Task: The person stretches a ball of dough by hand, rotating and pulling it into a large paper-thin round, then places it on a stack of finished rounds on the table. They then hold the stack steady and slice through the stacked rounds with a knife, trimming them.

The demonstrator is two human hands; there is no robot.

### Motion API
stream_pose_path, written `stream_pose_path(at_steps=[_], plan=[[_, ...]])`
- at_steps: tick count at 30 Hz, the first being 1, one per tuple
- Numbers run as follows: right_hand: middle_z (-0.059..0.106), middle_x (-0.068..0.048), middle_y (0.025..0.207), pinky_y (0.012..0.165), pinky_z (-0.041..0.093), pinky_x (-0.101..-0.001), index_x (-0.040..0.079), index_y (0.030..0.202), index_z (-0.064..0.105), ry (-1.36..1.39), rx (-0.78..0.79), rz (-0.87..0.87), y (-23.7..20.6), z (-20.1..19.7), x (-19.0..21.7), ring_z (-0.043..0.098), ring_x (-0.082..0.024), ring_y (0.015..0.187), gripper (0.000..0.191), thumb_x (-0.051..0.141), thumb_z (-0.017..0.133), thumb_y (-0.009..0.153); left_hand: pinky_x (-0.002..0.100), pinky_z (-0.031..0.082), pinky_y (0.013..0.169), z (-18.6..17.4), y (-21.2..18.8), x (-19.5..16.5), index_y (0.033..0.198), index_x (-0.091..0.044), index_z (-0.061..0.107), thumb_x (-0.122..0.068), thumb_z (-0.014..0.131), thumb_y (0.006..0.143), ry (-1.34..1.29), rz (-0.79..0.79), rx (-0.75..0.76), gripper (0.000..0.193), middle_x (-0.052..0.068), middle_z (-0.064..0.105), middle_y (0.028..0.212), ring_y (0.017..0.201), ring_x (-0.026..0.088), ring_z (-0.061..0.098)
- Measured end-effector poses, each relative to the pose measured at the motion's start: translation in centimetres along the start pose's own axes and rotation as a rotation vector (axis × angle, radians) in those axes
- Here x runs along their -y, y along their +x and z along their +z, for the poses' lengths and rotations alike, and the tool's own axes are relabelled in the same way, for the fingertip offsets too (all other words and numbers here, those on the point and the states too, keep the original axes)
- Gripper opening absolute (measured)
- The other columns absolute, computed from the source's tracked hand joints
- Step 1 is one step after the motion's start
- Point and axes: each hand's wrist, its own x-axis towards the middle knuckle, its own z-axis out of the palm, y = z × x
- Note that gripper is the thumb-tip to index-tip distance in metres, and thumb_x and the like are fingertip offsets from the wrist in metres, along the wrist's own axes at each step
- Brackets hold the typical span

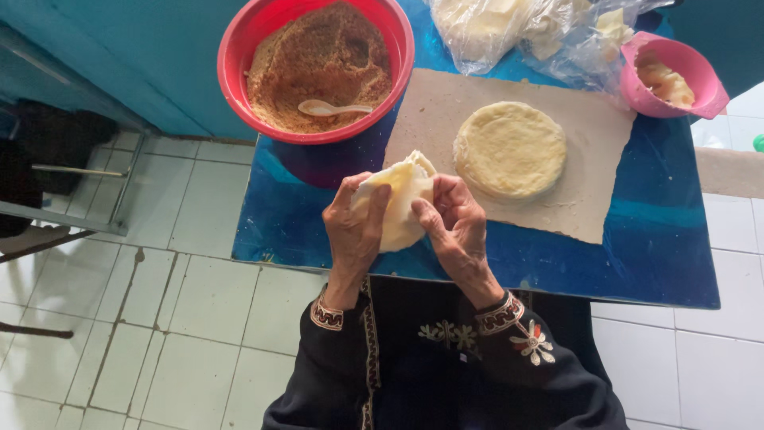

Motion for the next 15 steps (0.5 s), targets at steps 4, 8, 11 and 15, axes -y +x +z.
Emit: stream_pose_path(at_steps=[4,8,11,15], plan=[[0.068,0.002,0.098,0.08,0.054,-0.0189,0.006,0.114,0.06,0.073,-0.076,0.127,0.2,-0.4,0.1,0.063,-0.003,0.088,0.021,0.014,0.068,0.096,0.024,0.056,0.071,-0.1,-0.3,0.3,0.109,-0.002,0.069,-0.019,0.075,0.099,0.038,0.083,0.09,0.02,0.005,0.075,0.09,0.081,0.007,0.069],[0.065,0.003,0.093,0.075,0.05,-0.0185,0.004,0.108,0.061,-0.022,-0.157,0.086,0.3,-0.7,-0.9,0.059,-0.002,0.082,0.016,0.014,0.071,0.101,0.024,0.057,0.074,0.0,-0.2,1.3,0.108,-0.002,0.07,-0.019,0.074,0.099,-0.015,-0.045,-0.031,0.02,0.004,0.074,0.094,0.084,0.007,0.068],[0.065,0.002,0.095,0.076,0.051,-0.0189,0.003,0.111,0.061,-0.032,-0.14,0.061,0.2,-0.9,-1.4,0.059,-0.003,0.083,0.018,0.014,0.071,0.102,0.024,0.056,0.079,0.0,-0.2,2.1,0.109,0.0,0.069,-0.017,0.073,0.099,-0.096,-0.107,-0.091,0.02,0.006,0.073,0.099,0.089,0.009,0.067],[0.07,0.001,0.103,0.081,0.054,-0.0199,0.002,0.119,0.061,0.009,-0.058,0.162,0.4,-1.0,-1.4,0.064,-0.004,0.09,0.026,0.014,0.068,0.098,0.025,0.057,0.082,-0.2,0.3,1.7,0.115,0.001,0.065,-0.017,0.075,0.094,-0.182,-0.162,-0.021,0.03,0.006,0.073,0.103,0.093,0.011,0.068]])
